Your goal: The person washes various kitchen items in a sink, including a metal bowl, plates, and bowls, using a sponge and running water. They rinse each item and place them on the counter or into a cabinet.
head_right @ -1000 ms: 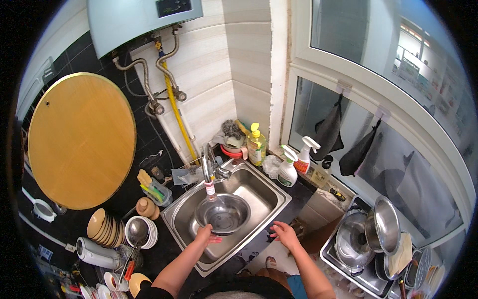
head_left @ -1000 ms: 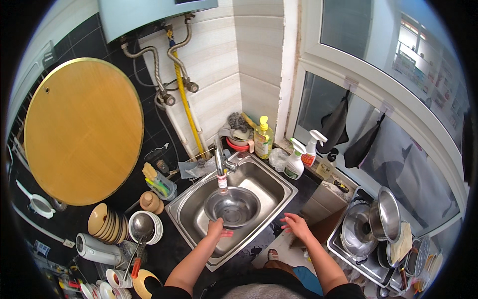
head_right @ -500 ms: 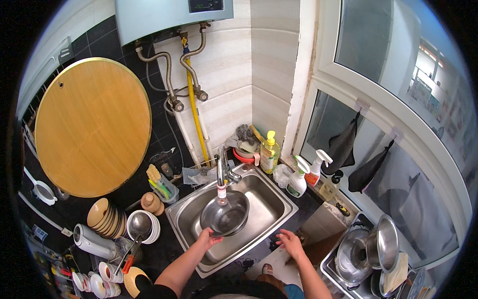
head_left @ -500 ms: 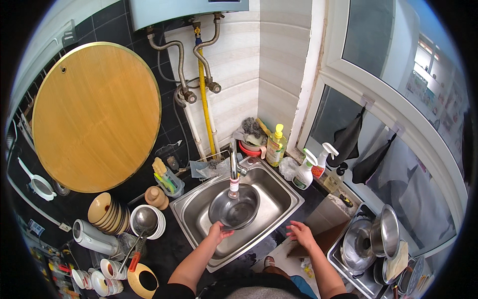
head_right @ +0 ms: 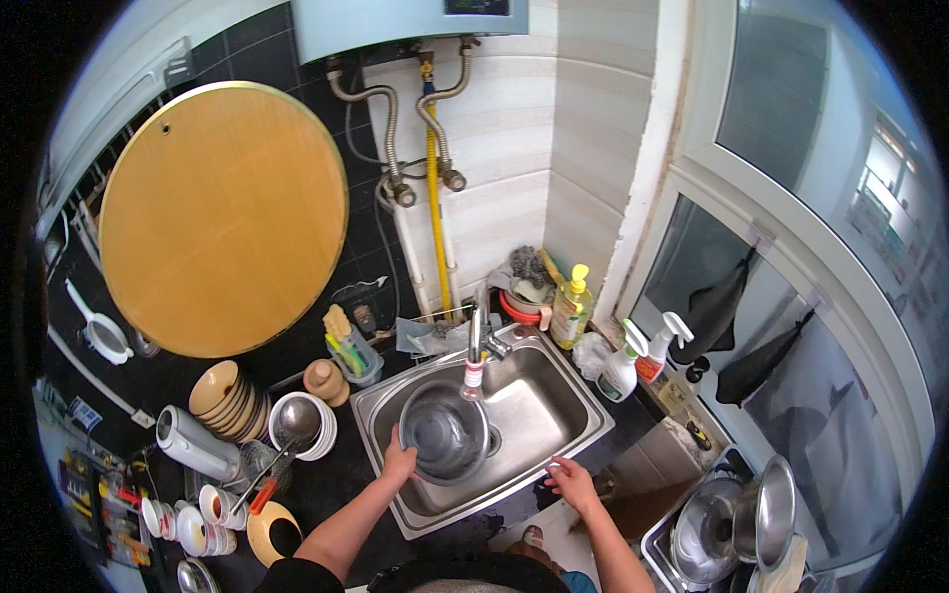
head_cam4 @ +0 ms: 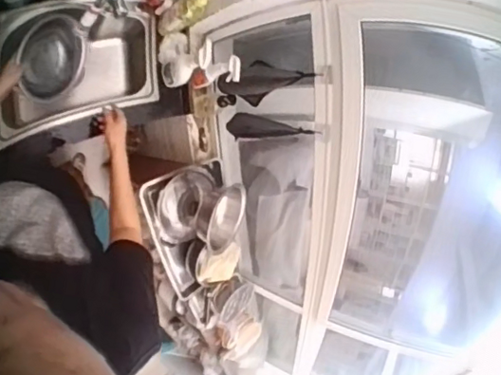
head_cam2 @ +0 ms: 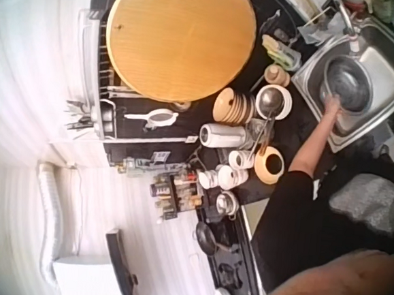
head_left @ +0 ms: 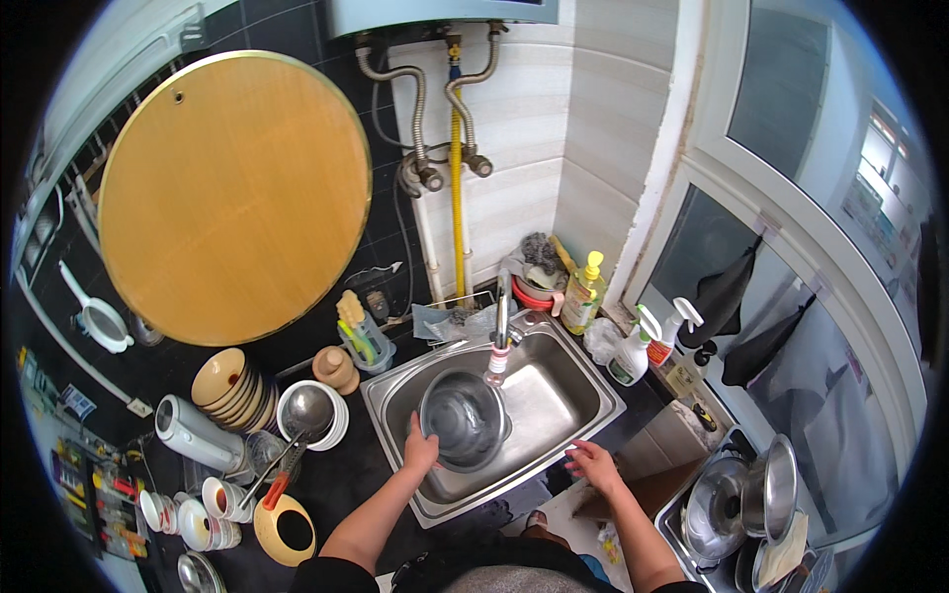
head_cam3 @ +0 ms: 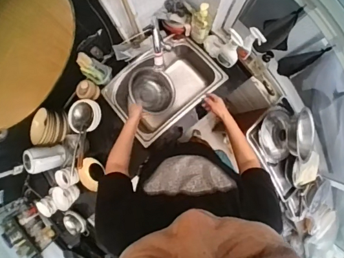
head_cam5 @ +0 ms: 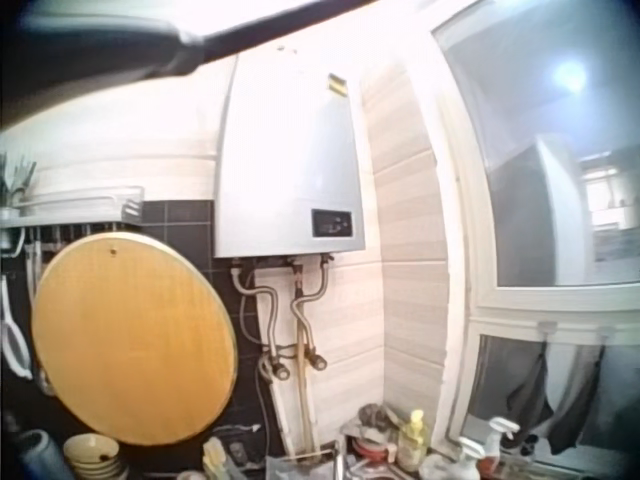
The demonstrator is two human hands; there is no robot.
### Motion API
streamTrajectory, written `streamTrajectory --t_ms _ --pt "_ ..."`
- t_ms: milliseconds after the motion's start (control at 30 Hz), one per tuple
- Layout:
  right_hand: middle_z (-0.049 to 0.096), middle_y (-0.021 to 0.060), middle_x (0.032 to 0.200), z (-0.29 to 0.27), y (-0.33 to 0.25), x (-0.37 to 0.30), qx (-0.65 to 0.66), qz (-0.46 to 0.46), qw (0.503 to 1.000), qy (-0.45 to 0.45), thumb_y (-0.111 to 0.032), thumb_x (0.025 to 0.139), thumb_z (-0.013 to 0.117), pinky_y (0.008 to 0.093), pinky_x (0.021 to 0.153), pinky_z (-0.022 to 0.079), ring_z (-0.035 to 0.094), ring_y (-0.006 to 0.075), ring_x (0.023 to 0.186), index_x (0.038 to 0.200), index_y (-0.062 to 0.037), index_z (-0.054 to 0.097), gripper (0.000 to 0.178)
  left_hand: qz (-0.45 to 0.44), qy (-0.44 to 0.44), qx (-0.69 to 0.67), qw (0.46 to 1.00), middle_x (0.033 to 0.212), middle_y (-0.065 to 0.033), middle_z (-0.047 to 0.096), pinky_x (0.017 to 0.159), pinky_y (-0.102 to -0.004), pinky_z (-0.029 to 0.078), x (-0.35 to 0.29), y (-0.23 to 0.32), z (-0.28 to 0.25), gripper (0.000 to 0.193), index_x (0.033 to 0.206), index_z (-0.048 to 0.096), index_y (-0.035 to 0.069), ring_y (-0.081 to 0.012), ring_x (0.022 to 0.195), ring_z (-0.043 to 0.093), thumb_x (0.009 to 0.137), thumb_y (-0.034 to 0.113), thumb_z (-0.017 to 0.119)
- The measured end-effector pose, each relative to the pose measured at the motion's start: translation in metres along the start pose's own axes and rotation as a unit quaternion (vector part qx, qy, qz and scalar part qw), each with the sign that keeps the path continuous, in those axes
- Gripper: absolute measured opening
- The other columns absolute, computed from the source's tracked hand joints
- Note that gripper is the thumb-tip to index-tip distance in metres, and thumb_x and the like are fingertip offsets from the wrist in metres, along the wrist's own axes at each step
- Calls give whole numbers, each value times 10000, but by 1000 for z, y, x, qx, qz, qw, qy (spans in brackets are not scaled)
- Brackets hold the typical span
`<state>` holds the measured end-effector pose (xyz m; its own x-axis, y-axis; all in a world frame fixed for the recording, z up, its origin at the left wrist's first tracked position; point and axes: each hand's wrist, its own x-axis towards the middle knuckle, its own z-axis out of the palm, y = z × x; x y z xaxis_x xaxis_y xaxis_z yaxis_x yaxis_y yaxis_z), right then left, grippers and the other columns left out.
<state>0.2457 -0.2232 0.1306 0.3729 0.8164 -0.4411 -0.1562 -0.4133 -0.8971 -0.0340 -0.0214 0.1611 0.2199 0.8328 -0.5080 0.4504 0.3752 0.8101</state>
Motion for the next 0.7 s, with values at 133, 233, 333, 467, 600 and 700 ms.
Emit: streamTrajectory --t_ms 133,233,333,467,600,700 --pt "590 63 1020 29 -9 17 -43 -13 998 -42 -158 862 495 247 622 479 601 156 783 1186 -20 435 357 350 190 231 888 1279 -290 269 699 -388 479 -10 -30 -30 779 1361 62 164 -381 953 530 709 -34 437" --pt "590 72 1018 39 -8 24 -60 -34 996 -52 -143 853 512 254 609 479 601 155 782 1196 -47 436 364 302 144 259 906 1356 -256 160 737 -425 460 -39 -12 -39 782 1359 88 185 -426 966 496 714 -23 479" --pt "583 81 1031 56 -21 23 -92 -36 992 -79 -100 851 494 259 620 476 596 158 793 1206 -57 427 363 369 174 295 864 1355 -221 203 653 -414 486 -51 -15 -50 733 1338 182 153 -415 834 545 692 -36 474" --pt "561 95 1063 73 -25 26 -135 -82 981 -111 -30 827 490 251 632 471 592 167 807 1236 -73 397 421 443 223 342 798 1349 -184 254 614 -366 502 -71 -19 -60 708 1300 275 79 -309 781 567 635 -65 470" --pt "558 134 1069 83 -46 16 -213 -173 957 -93 -32 768 566 278 664 476 601 185 787 1268 -64 348 547 463 212 374 775 1341 -180 279 619 -348 506 -90 -4 -62 696 1281 313 65 -284 771 569 619 -64 482" --pt "520 145 1129 88 -61 10 -240 -195 946 -92 -54 735 616 296 694 476 590 208 851 1315 -62 255 683 484 213 347 774 1340 -174 287 642 -347 505 -98 6 -58 688 1273 325 59 -293 787 570 614 -69 480"
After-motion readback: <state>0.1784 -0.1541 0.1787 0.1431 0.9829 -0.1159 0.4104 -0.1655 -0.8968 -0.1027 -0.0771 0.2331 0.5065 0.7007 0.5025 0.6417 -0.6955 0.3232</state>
